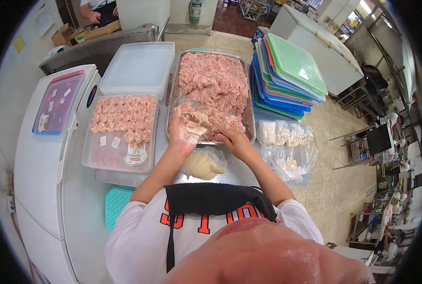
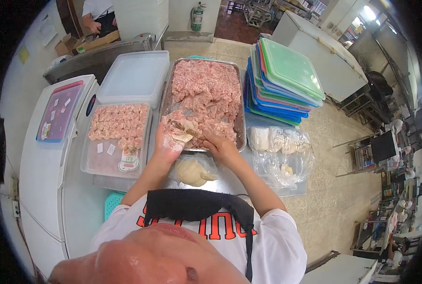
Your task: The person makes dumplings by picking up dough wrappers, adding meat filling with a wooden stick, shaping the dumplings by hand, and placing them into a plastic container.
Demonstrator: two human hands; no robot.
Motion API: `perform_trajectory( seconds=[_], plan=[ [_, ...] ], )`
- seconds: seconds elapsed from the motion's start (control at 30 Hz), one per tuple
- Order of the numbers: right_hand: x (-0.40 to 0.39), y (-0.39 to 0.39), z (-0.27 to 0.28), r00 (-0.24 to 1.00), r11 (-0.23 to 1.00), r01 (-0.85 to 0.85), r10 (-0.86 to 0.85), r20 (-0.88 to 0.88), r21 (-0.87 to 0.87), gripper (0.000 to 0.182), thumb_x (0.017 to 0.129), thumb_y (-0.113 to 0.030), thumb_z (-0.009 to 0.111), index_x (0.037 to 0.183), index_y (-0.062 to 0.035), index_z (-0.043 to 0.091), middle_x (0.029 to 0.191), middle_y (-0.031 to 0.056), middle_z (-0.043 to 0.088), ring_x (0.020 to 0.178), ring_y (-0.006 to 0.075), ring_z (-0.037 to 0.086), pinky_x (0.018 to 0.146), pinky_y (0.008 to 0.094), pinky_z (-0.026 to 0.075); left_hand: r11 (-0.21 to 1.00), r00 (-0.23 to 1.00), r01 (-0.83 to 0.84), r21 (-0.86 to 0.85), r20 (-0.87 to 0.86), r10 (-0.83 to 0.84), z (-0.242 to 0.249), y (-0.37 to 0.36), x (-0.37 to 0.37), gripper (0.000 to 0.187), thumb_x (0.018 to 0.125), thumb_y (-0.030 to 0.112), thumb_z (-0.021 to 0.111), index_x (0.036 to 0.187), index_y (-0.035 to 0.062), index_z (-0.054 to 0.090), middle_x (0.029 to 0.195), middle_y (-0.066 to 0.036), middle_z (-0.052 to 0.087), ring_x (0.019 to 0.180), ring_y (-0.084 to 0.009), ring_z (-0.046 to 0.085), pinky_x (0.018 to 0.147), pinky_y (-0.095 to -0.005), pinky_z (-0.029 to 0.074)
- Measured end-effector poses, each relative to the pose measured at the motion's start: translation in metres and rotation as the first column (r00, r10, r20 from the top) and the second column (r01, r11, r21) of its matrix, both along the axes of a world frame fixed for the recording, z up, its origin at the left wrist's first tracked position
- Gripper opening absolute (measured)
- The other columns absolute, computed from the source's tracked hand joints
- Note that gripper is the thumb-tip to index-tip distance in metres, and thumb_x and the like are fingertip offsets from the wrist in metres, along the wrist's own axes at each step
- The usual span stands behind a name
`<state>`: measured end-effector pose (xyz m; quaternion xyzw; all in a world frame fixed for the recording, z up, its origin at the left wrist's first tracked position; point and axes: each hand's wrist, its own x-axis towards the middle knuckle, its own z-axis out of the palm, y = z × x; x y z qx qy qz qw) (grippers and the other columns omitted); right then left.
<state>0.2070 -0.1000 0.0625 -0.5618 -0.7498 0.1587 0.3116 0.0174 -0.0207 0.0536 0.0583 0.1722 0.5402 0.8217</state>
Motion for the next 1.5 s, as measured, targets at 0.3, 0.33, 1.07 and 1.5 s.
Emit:
perform_trajectory(
  seconds=[0.3,0.33,1.07,1.5],
  plan=[
    [0.003,0.001,0.002,1.0,0.999,-0.027,0.027,0.011,-0.048,0.033,0.09,-0.022,0.059,0.116,-0.0024,0.061,0.096,0.0209,0.065,0.088,0.0369,0.063,0.077,0.0417,0.05,1.0,0.999,0.014,0.007,0.032,-0.014,0.005,-0.004,-0.003,0.031,0.097,0.037,0.044,0.11,0.0102,0.054,0.102,-0.008,0.06,0.102,-0.0305,0.059,0.092,-0.0491,0.048],
    [0.003,0.001,0.003,1.0,0.998,-0.028,0.028,0.012,-0.049,0.033,0.09,-0.022,0.059,0.116,-0.0024,0.061,0.096,0.0209,0.065,0.088,0.0369,0.063,0.077,0.0417,0.05,1.0,0.999,0.013,0.006,0.032,-0.014,0.005,-0.004,-0.004,0.031,0.097,0.037,0.044,0.11,0.0102,0.054,0.102,-0.008,0.06,0.102,-0.0305,0.059,0.092,-0.0491,0.048],
    [0.013,-0.017,0.067,0.905,0.996,0.047,-0.01,0.425,-0.077,0.025,0.09,-0.026,0.056,0.109,-0.0112,0.062,0.086,0.0141,0.063,0.081,0.0349,0.063,0.066,0.045,0.051,0.999,0.999,-0.035,0.034,0.001,0.035,-0.048,0.03,-0.018,0.061,0.095,0.052,0.04,0.129,0.0021,0.048,0.126,-0.017,0.055,0.118,-0.0334,0.051,0.101,-0.0495,0.039],
    [-0.016,-0.003,0.07,0.911,0.997,-0.065,0.076,0.406,-0.042,0.023,0.087,-0.016,0.053,0.107,-0.0064,0.059,0.091,0.019,0.061,0.082,0.037,0.064,0.069,0.0458,0.051,0.995,0.998,-0.04,-0.089,-0.055,0.036,0.0,0.021,-0.019,0.056,0.089,0.054,0.053,0.109,0.0019,0.058,0.11,-0.015,0.061,0.101,-0.0326,0.058,0.091,-0.0472,0.046]
  ],
)
